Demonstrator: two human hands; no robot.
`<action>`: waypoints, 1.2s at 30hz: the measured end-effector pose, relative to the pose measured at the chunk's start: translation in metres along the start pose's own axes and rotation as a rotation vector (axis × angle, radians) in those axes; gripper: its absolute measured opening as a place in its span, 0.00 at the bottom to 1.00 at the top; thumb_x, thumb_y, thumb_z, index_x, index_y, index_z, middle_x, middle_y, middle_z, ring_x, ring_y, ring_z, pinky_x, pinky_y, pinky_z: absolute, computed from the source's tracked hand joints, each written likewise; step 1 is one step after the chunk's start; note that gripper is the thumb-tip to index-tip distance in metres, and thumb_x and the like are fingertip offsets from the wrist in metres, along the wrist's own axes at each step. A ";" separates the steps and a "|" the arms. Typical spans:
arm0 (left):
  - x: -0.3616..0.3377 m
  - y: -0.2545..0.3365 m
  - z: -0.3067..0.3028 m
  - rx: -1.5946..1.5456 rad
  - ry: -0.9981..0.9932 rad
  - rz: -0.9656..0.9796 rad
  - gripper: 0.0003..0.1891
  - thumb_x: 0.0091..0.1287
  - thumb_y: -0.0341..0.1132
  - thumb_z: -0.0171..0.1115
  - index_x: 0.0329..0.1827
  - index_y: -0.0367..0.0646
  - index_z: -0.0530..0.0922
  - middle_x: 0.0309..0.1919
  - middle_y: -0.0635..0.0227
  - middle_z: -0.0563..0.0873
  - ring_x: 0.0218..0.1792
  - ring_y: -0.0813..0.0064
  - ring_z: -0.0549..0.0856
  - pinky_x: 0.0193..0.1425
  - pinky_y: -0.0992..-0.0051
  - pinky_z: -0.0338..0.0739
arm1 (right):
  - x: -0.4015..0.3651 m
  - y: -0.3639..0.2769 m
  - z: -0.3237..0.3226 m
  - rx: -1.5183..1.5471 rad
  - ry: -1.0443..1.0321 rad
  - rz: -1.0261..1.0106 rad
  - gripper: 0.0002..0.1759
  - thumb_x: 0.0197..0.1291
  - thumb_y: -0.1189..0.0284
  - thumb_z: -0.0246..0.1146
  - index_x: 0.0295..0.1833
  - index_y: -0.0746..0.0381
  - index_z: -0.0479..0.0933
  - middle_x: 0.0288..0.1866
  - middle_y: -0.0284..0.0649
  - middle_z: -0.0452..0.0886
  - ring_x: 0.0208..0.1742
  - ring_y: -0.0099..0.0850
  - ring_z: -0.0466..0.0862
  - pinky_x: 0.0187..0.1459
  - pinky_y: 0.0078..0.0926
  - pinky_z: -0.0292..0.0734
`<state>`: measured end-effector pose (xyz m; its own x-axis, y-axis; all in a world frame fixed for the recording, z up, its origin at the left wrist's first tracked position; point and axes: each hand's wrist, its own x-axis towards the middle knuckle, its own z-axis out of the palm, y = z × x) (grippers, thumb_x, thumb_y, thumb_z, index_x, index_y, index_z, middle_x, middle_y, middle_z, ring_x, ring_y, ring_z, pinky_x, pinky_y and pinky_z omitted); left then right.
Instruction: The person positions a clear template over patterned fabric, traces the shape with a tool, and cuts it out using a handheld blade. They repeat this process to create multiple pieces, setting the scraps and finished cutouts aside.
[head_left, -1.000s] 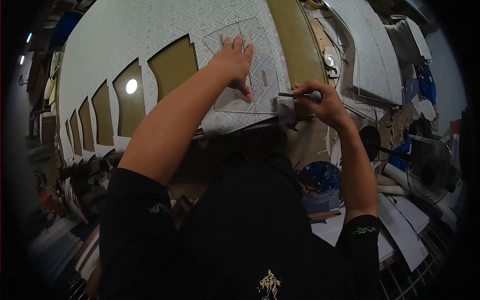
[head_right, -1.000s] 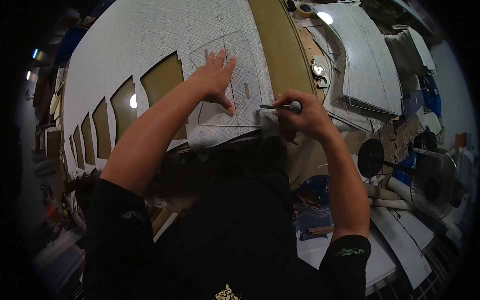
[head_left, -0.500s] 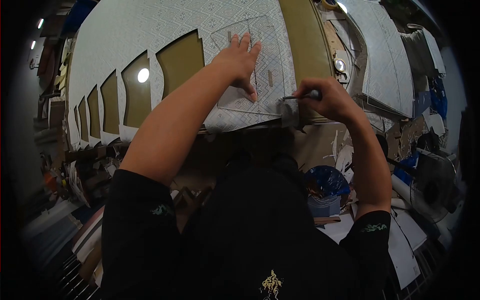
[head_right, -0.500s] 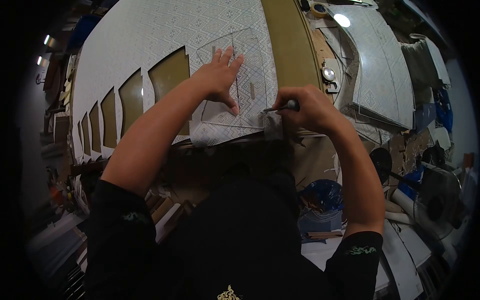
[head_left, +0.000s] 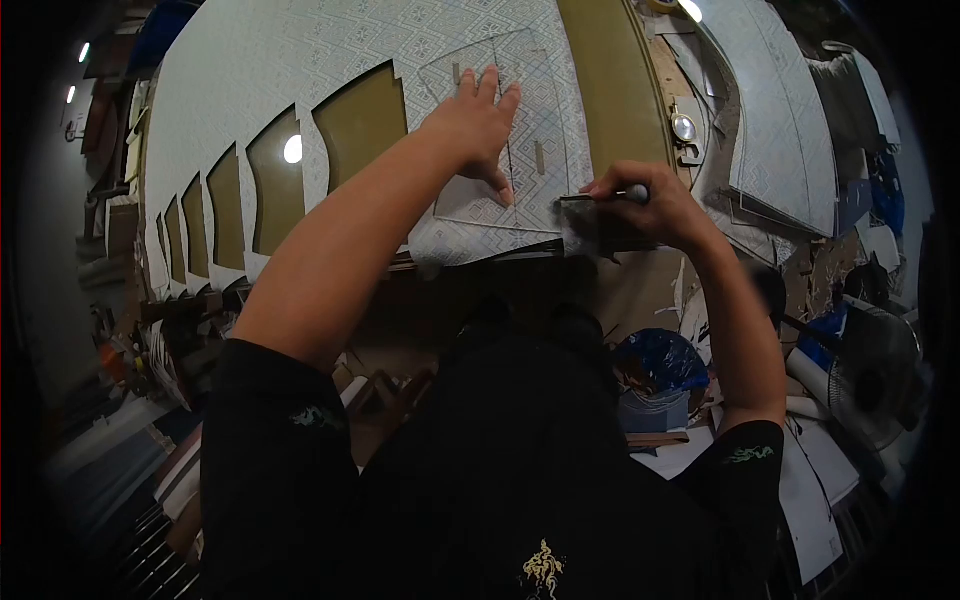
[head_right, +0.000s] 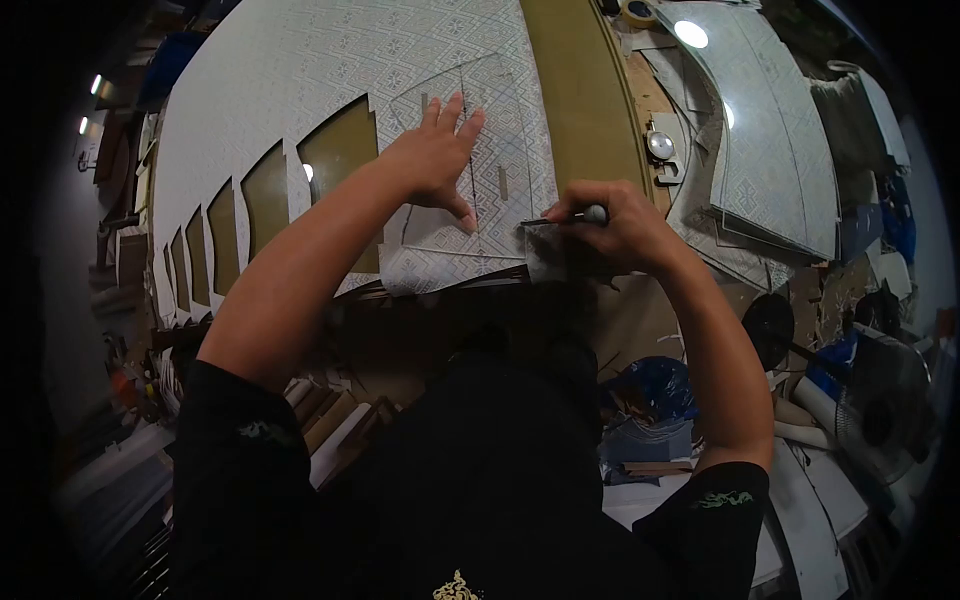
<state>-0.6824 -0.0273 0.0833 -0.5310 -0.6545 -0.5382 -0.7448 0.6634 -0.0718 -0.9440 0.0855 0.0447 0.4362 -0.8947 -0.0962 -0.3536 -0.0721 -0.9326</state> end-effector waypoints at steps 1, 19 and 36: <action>0.000 0.000 -0.001 -0.017 -0.011 -0.014 0.81 0.38 0.67 0.89 0.90 0.39 0.47 0.88 0.34 0.46 0.87 0.29 0.50 0.86 0.46 0.63 | 0.001 -0.002 -0.001 -0.008 -0.019 0.031 0.07 0.63 0.80 0.74 0.47 0.66 0.86 0.48 0.41 0.93 0.54 0.35 0.92 0.59 0.31 0.83; 0.001 -0.003 0.002 -0.049 -0.005 -0.017 0.82 0.35 0.67 0.90 0.91 0.42 0.47 0.89 0.36 0.45 0.87 0.30 0.49 0.84 0.43 0.66 | -0.037 -0.018 0.101 0.131 0.779 0.165 0.07 0.70 0.73 0.69 0.47 0.66 0.85 0.38 0.42 0.91 0.38 0.30 0.89 0.44 0.30 0.83; 0.004 -0.003 0.004 -0.082 0.017 -0.014 0.82 0.38 0.69 0.89 0.91 0.41 0.47 0.90 0.42 0.48 0.88 0.33 0.51 0.83 0.42 0.68 | -0.014 -0.045 0.117 -0.133 0.947 0.299 0.09 0.68 0.71 0.70 0.47 0.65 0.86 0.37 0.50 0.90 0.38 0.43 0.92 0.45 0.37 0.85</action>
<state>-0.6807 -0.0308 0.0776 -0.5267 -0.6702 -0.5229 -0.7823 0.6228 -0.0102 -0.8379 0.1532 0.0473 -0.5038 -0.8624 0.0504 -0.4558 0.2158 -0.8635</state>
